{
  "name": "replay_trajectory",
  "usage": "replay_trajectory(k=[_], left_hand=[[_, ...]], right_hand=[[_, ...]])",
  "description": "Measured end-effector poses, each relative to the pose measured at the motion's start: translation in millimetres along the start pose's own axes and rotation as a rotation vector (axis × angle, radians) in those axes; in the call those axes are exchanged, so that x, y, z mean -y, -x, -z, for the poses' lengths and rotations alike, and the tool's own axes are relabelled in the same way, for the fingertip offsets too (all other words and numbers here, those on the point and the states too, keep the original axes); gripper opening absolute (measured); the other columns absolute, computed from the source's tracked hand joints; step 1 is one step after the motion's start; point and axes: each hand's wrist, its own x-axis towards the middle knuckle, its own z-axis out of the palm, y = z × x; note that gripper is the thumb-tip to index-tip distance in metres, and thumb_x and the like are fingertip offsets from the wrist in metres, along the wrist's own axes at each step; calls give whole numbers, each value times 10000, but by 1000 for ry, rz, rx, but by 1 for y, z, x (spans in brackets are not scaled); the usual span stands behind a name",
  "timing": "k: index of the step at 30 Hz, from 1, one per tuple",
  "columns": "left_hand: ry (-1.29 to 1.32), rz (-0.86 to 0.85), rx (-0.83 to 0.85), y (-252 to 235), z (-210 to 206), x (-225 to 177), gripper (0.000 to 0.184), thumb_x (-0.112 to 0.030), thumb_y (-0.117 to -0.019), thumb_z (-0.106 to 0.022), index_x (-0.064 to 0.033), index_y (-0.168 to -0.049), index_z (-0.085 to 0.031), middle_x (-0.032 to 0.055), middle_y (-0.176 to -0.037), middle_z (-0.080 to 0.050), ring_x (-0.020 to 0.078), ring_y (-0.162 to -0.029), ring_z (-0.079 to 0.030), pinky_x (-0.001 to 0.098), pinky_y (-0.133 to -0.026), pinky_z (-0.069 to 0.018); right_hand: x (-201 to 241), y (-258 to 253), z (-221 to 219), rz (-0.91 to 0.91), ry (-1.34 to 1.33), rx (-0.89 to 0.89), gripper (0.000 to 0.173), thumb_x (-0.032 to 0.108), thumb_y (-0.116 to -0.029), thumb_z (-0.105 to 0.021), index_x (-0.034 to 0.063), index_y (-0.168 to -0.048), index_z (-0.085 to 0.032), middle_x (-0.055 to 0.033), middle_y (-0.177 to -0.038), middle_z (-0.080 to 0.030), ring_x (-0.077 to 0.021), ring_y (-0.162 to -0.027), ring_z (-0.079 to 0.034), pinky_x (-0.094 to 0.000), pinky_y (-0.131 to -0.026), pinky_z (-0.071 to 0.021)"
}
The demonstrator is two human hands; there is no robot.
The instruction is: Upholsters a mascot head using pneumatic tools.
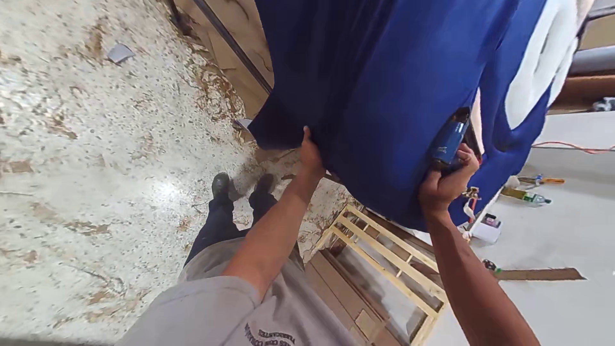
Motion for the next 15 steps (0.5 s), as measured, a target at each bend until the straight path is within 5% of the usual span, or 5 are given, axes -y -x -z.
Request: replay_trajectory(k=[3, 6, 10, 15], left_hand=[[-63, -183, -20, -16, -22, 4, 469, -426, -1063, -515, 1, -1234, -607, 135, -1089, -688, 172, -973, -674, 388, -869, -580], [-166, -430, 120, -33, -30, 15, 307, -198, -1103, -421, 20, -1200, -614, 89, -1046, -675, 75, -951, -638, 262, -876, -542], [-219, -527, 78, -46, -31, 24, 207, -129, -1066, -498, 26, -1063, -635, 66, -900, -659, 58, -824, -622, 244, -766, -542], [-202, -483, 66, -31, -31, 11, 273, -146, -1089, -449, 46, -1227, -584, 115, -1075, -651, 80, -971, -611, 249, -887, -520]], right_hand=[[-2, -1, -1, -2, -45, 19, 511, 215, -967, -523, -122, -1341, -435, -322, -1442, -489, -365, -1393, -469, -467, -1144, -399], [-12, -4, -5, 22, -83, 15, 526, 262, -984, -529, -118, -1329, -413, -334, -1414, -493, -388, -1397, -453, -481, -1166, -369], [-16, -3, -7, 24, -58, 5, 524, 275, -993, -523, -123, -1316, -417, -350, -1391, -498, -411, -1392, -451, -496, -1168, -359], [-8, -2, -6, 26, -80, 5, 520, 237, -969, -544, -135, -1309, -419, -364, -1376, -496, -430, -1382, -448, -505, -1168, -358]])
